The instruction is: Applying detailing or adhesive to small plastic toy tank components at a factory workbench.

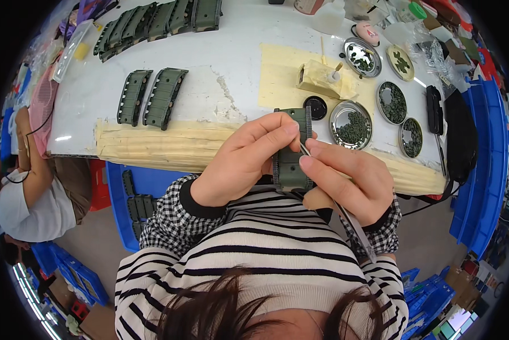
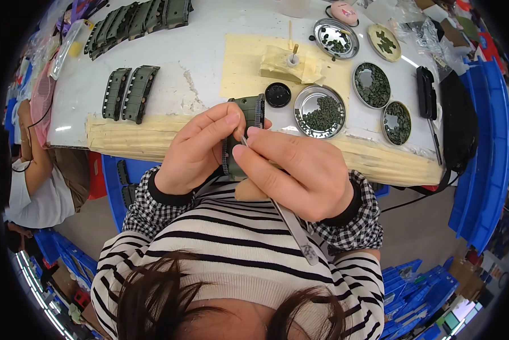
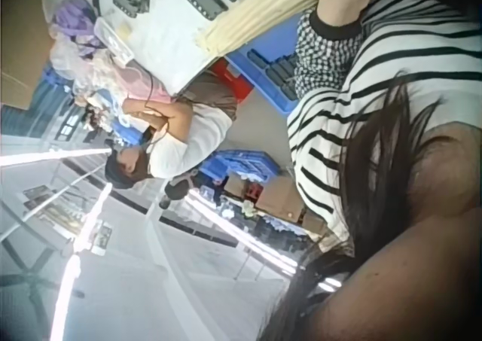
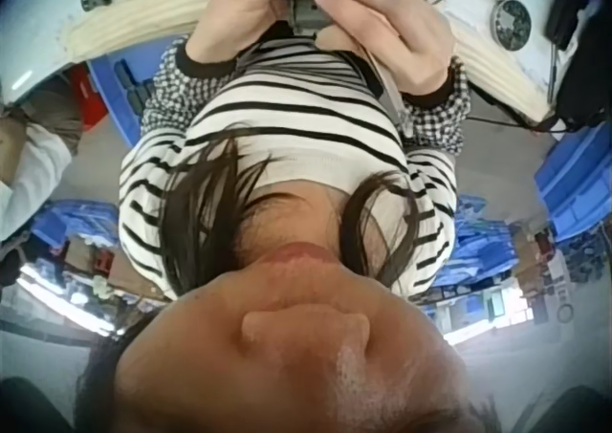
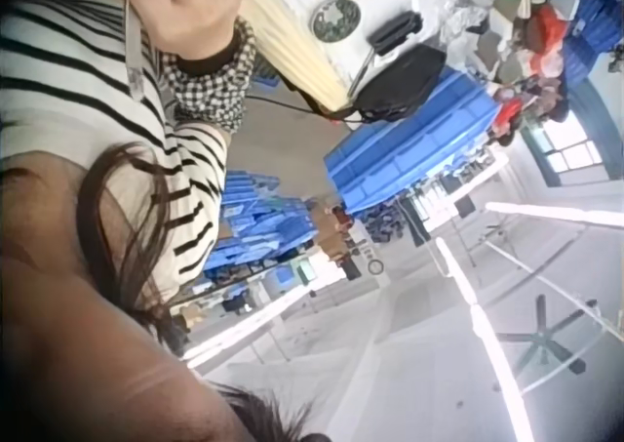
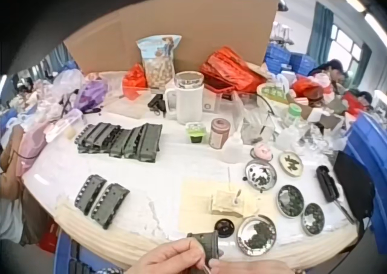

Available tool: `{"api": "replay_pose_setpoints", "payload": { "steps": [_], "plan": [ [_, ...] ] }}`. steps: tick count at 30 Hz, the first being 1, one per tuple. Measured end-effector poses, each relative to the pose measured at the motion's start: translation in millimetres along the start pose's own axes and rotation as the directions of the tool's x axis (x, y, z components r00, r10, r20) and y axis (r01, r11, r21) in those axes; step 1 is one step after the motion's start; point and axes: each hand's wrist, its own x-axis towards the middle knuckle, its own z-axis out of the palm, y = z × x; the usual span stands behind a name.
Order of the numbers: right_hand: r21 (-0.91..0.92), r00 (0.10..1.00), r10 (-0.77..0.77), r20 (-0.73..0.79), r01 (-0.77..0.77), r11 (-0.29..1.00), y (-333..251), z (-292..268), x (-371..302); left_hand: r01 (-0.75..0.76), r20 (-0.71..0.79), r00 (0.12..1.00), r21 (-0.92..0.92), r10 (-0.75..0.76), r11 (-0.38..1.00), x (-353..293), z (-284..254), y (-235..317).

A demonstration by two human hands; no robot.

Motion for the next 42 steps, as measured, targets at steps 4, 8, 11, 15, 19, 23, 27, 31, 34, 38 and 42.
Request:
{"api": "replay_pose_setpoints", "payload": {
  "steps": [4,8,11,15,19,23,27,31,34,38,42],
  "plan": [
    [0.001,0.996,-0.088,-0.021,0.088,0.996,4,6,0,-0.003,0.007,1.000,-0.024,0.003,1.000,-1,1,1],
    [0.003,0.992,-0.124,-0.003,0.124,0.992,5,6,2,0.007,-0.005,1.000,-0.045,-0.007,0.999,-2,1,0],
    [-0.009,0.991,-0.130,0.002,0.130,0.991,5,7,2,0.003,-0.016,1.000,-0.051,-0.004,0.999,-2,1,-2],
    [-0.033,0.992,-0.129,0.005,0.129,0.991,3,8,3,0.011,-0.008,1.000,-0.061,-0.011,0.998,-2,0,-1],
    [-0.116,0.982,-0.185,-0.019,0.182,0.976,5,8,7,0.013,-0.041,0.999,0.012,-0.013,1.000,-2,-1,-4],
    [-0.088,0.986,-0.164,-0.034,0.160,0.983,4,11,6,0.023,-0.054,0.998,0.079,-0.019,0.997,-2,-2,-5],
    [0.069,0.992,0.062,-0.110,-0.055,0.996,5,0,2,0.005,-0.032,0.999,-0.096,-0.008,0.995,-3,-3,-2],
    [0.418,0.785,0.573,-0.236,-0.450,0.789,21,12,-5,-0.154,-0.124,0.981,-0.012,0.151,0.988,-10,-3,13],
    [0.370,0.765,0.609,-0.210,-0.515,0.773,39,31,-11,-0.272,-0.249,0.940,-0.130,0.234,0.953,-11,-10,10],
    [0.178,0.811,0.553,-0.191,-0.526,0.832,44,37,-10,-0.223,-0.249,0.958,-0.321,0.145,0.920,-11,-18,7],
    [0.135,0.825,0.530,-0.195,-0.513,0.848,47,41,-11,-0.190,-0.276,0.957,-0.361,0.090,0.913,-13,-17,1]
  ]
}}
